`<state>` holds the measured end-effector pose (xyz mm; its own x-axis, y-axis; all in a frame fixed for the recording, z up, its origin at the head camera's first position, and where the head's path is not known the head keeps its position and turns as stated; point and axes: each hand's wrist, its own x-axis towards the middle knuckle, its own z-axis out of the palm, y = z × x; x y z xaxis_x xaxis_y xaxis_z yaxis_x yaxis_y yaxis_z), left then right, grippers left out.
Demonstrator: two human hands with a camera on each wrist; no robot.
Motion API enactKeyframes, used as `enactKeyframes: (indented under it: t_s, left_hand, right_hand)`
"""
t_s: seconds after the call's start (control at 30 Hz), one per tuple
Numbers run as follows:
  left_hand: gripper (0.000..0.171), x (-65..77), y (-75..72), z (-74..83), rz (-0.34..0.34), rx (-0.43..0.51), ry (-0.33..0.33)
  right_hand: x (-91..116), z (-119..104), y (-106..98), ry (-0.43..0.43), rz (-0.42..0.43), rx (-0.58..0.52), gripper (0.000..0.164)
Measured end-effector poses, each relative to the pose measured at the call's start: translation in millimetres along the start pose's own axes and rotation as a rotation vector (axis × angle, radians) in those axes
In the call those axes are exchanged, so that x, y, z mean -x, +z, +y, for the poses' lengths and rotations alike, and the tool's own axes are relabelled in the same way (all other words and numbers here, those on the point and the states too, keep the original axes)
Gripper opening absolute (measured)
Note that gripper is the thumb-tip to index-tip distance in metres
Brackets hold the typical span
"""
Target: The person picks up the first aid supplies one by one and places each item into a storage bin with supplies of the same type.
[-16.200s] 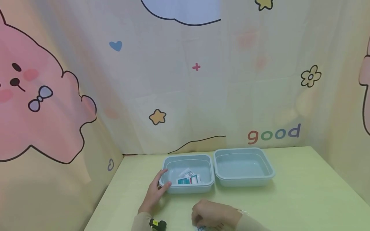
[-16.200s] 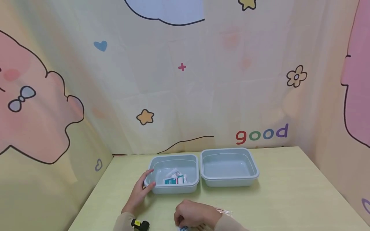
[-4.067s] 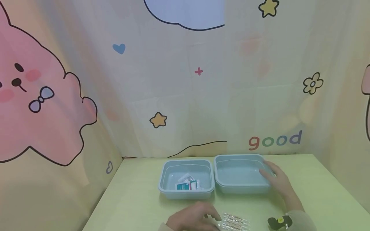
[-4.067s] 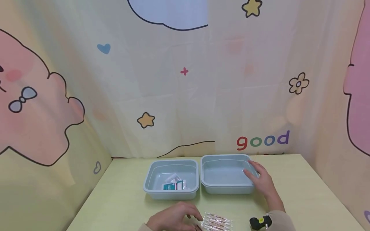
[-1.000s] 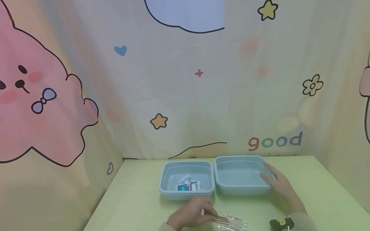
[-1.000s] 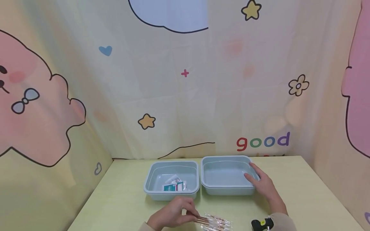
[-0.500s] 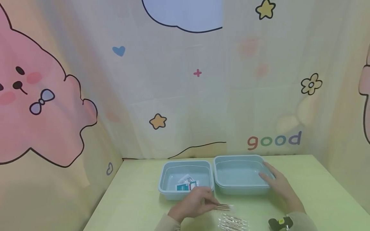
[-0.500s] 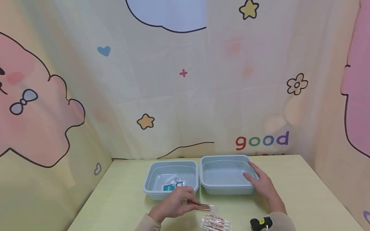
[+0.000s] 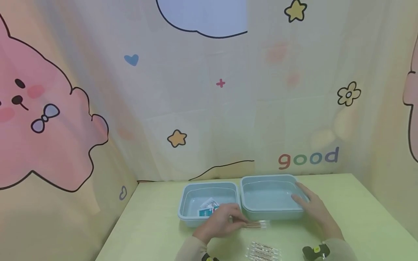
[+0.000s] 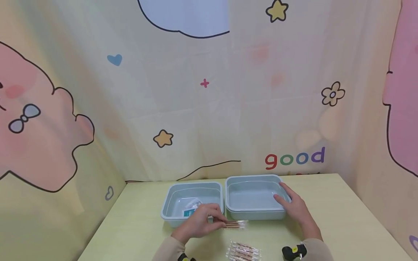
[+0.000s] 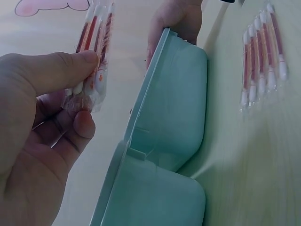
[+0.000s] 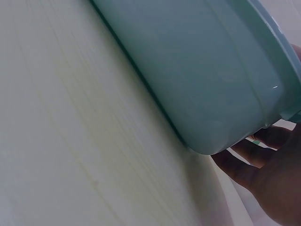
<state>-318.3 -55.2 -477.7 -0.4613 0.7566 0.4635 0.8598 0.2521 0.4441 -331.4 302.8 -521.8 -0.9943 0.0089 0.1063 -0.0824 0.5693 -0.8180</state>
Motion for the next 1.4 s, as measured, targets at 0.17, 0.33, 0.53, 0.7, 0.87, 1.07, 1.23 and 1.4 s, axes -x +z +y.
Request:
enactKeyframes:
  t_s: [0.17,0.33,0.53,0.7,0.87,1.07,1.23,1.4]
  left_hand:
    - [0.008,-5.9,-1.4,-3.4,0.002,-0.015,-0.005]
    - [0.007,-11.8,-3.5,-3.8,0.007,0.0,-0.019]
    - [0.008,-18.0,-7.2,-4.5,-0.008,0.022,-0.045]
    - [0.009,-23.8,-9.1,-7.6,-0.019,-0.005,-0.046]
    - [0.008,-27.3,-10.0,-8.8,-0.015,-0.023,-0.055]
    - [0.009,-29.7,-10.0,-9.4,-0.013,-0.001,-0.088]
    - [0.008,-32.6,-8.9,-11.3,-0.014,0.02,-0.118]
    - [0.008,-35.8,-7.3,-13.6,-0.011,0.031,-0.123]
  right_hand:
    - [-0.8,0.2,0.2,0.013,-0.004,0.0,0.077]
    - [-1.4,0.1,0.4,0.022,-0.007,0.009,0.076]
    - [-1.5,-0.2,-0.4,0.033,-0.007,0.017,0.077]
    - [-0.6,-0.9,-0.5,0.02,-0.001,0.031,0.077]
    - [-0.5,-0.5,0.1,0.015,0.003,0.028,0.076]
    - [-2.7,2.1,1.1,0.021,0.005,0.031,0.076]
    - [-3.1,3.1,1.3,0.022,0.007,0.039,0.077]
    - [-3.0,2.9,0.8,0.026,0.002,0.042,0.077]
